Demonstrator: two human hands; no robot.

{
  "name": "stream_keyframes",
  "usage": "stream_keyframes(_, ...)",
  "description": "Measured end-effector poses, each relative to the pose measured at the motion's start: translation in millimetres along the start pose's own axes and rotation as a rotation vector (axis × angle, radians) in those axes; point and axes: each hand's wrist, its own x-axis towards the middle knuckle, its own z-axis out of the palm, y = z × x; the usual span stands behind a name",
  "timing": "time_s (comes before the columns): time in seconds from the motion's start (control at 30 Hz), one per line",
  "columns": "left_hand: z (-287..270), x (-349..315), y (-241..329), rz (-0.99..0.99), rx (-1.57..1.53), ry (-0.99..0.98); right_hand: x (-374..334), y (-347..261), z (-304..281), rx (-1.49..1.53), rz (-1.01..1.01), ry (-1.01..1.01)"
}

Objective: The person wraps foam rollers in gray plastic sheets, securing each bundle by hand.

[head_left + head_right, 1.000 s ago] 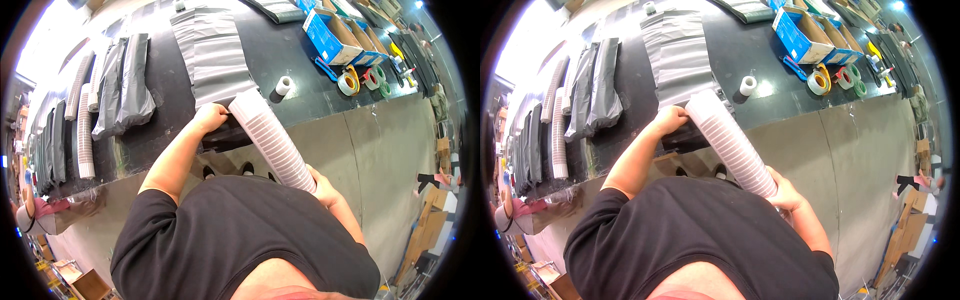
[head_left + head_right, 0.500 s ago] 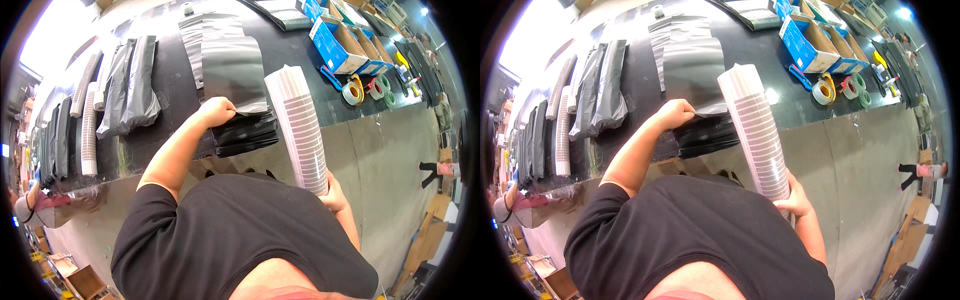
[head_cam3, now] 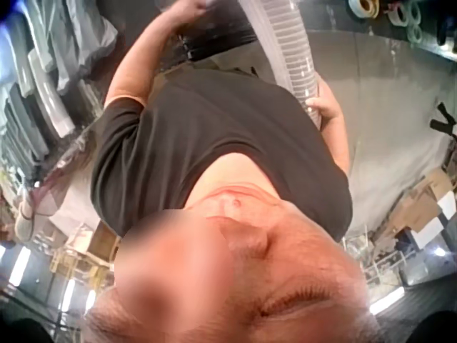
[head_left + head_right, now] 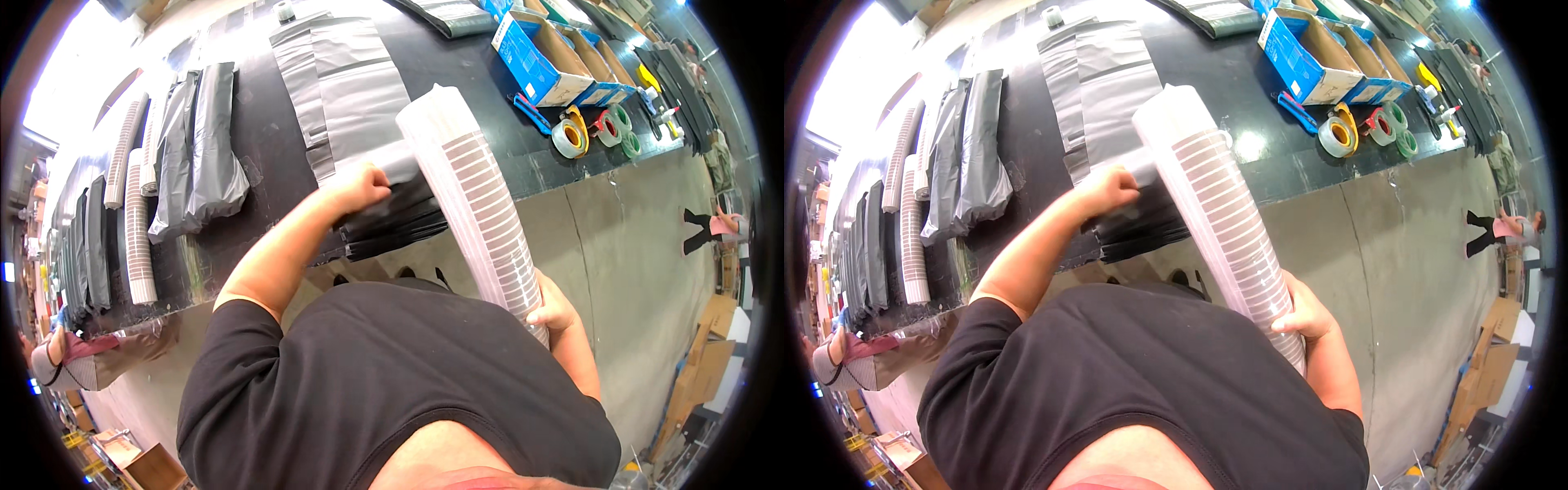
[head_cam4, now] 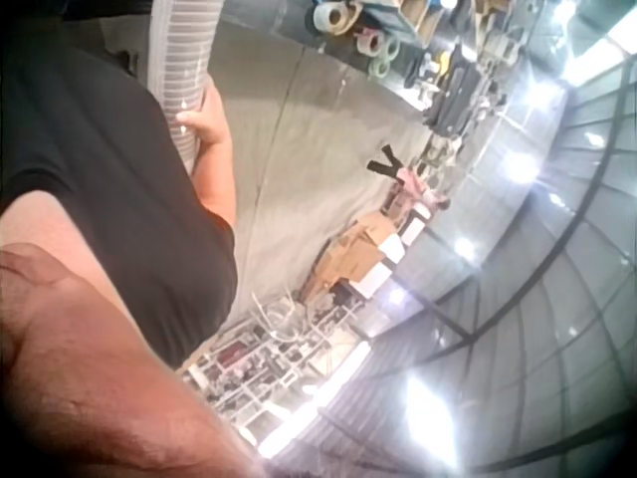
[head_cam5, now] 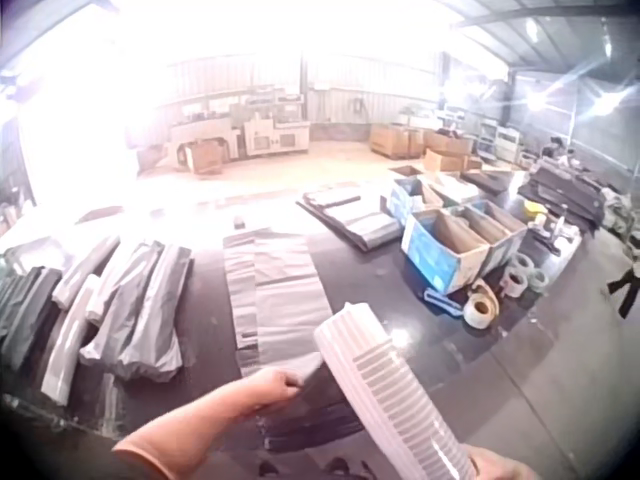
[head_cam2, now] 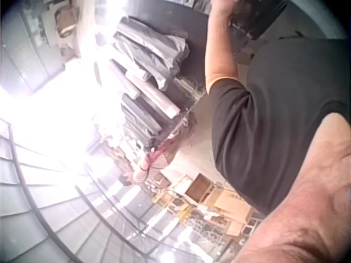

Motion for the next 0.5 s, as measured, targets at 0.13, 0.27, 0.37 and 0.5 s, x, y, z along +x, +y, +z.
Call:
stream_keyframes(0.13,32.5,-23.1,33.0,0.132,0.168,0.103,-3.8,-1.0,3.0,-0.048,-0.017,-0.066)
stream_keyframes(0.27,43.6,-18.5,29.5,-0.024,-0.032,0.053,-7.3,-0.9,-5.2,-0.107,0.047,-0.099)
stream_keyframes(0.37,43.5,-8.2,11.6,-0.109,-0.505,0.123,-13.5,11.8,-12.9,-0.311,0.123,-0.026)
stream_keyframes(0.5,41.1,2.8,4.9,-0.391,-0.405,-0.045,-21.8,22.6,-7.1,-0.392,0.249,0.100)
